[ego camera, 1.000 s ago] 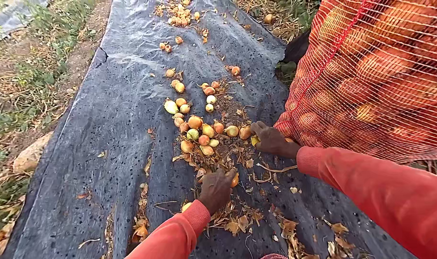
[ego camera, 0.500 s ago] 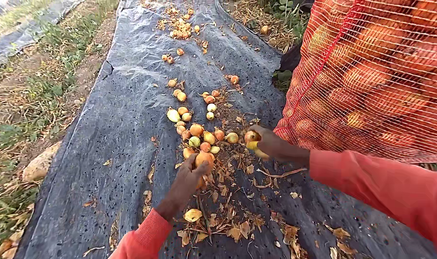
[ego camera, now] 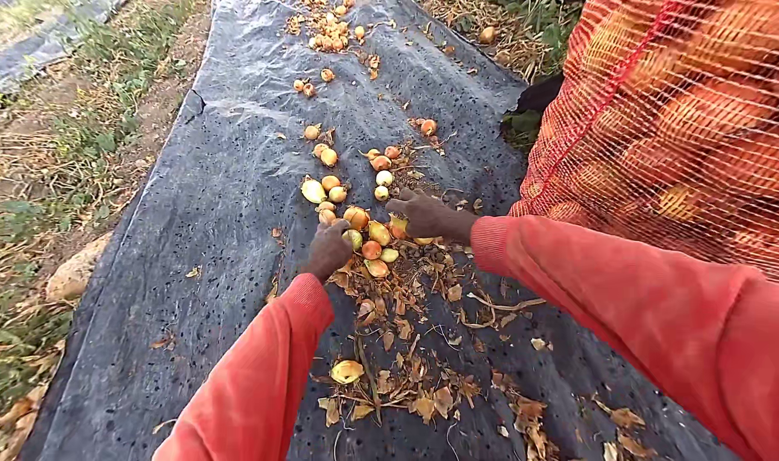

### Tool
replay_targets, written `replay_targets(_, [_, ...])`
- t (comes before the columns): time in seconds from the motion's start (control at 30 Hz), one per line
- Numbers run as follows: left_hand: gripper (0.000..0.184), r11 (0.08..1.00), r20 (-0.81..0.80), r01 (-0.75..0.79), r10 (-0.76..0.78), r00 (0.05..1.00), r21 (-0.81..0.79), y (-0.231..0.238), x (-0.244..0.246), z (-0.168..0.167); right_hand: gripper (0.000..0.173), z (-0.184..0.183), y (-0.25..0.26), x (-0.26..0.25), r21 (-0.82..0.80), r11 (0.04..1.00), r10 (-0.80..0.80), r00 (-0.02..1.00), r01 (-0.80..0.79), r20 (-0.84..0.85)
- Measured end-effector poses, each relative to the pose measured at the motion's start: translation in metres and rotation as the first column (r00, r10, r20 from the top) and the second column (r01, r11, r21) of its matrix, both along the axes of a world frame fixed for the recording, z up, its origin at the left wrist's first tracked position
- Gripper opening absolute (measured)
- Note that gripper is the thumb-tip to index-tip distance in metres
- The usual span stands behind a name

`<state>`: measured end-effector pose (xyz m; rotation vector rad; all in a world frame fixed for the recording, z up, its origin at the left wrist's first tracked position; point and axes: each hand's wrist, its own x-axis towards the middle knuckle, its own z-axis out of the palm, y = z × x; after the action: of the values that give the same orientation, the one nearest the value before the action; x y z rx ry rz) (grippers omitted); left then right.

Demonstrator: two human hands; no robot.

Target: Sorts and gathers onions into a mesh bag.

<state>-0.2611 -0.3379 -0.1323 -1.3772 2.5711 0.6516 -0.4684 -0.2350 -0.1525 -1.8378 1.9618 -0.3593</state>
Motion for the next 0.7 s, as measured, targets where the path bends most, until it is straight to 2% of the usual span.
replay_targets(0.07, [0.059,1.000,0.053,0.020,-0.020,0.998,-0.002,0.000,-0.010,-0.014,0.074,-0.021,-0.018,0.013,0.061,0.995,0.077,0.997,-0.077,0.003])
replay_targets(0.13, [0.074,1.000,0.126,0.005,-0.006,0.992,0.007,0.002,-0.015,-0.016,0.086,-0.033,-0.026,0.028,0.113,0.971,0.220,0.971,-0.210,-0.092])
replay_targets(0.2, [0.075,0.999,0.158,0.032,-0.030,0.987,-0.009,0.004,-0.013,-0.020,0.088,-0.036,-0.029,0.037,0.130,0.953,0.290,0.946,-0.273,-0.145])
replay_targets(0.37, [0.063,0.986,0.127,0.165,-0.163,0.978,-0.001,0.005,0.009,-0.037,0.070,-0.016,-0.020,0.051,0.266,0.955,0.129,0.992,-0.128,0.016])
replay_targets(0.47, [0.076,0.977,0.157,0.210,-0.212,0.965,0.027,0.006,0.005,-0.032,0.063,-0.009,-0.021,0.064,0.317,0.948,0.026,0.999,-0.031,0.020])
replay_targets(0.53, [0.087,0.975,0.115,0.221,-0.218,0.969,-0.019,0.009,0.003,-0.033,0.050,-0.014,-0.023,0.063,0.277,0.961,-0.009,0.999,-0.004,0.046])
replay_targets(0.6, [0.096,0.977,-0.008,0.178,-0.180,0.984,-0.115,0.014,0.013,-0.031,0.039,-0.019,-0.024,0.052,0.186,0.982,-0.005,0.994,-0.016,0.112])
replay_targets(0.67, [0.104,0.983,-0.151,0.093,-0.117,0.982,-0.160,0.015,0.033,-0.023,0.036,-0.019,-0.021,0.032,0.070,0.997,-0.029,0.965,0.011,0.262])
replay_targets(0.7, [0.107,0.992,-0.234,0.021,-0.050,0.971,-0.124,0.013,0.046,-0.016,0.036,-0.013,-0.016,0.022,0.034,0.998,-0.069,0.924,0.060,0.376])
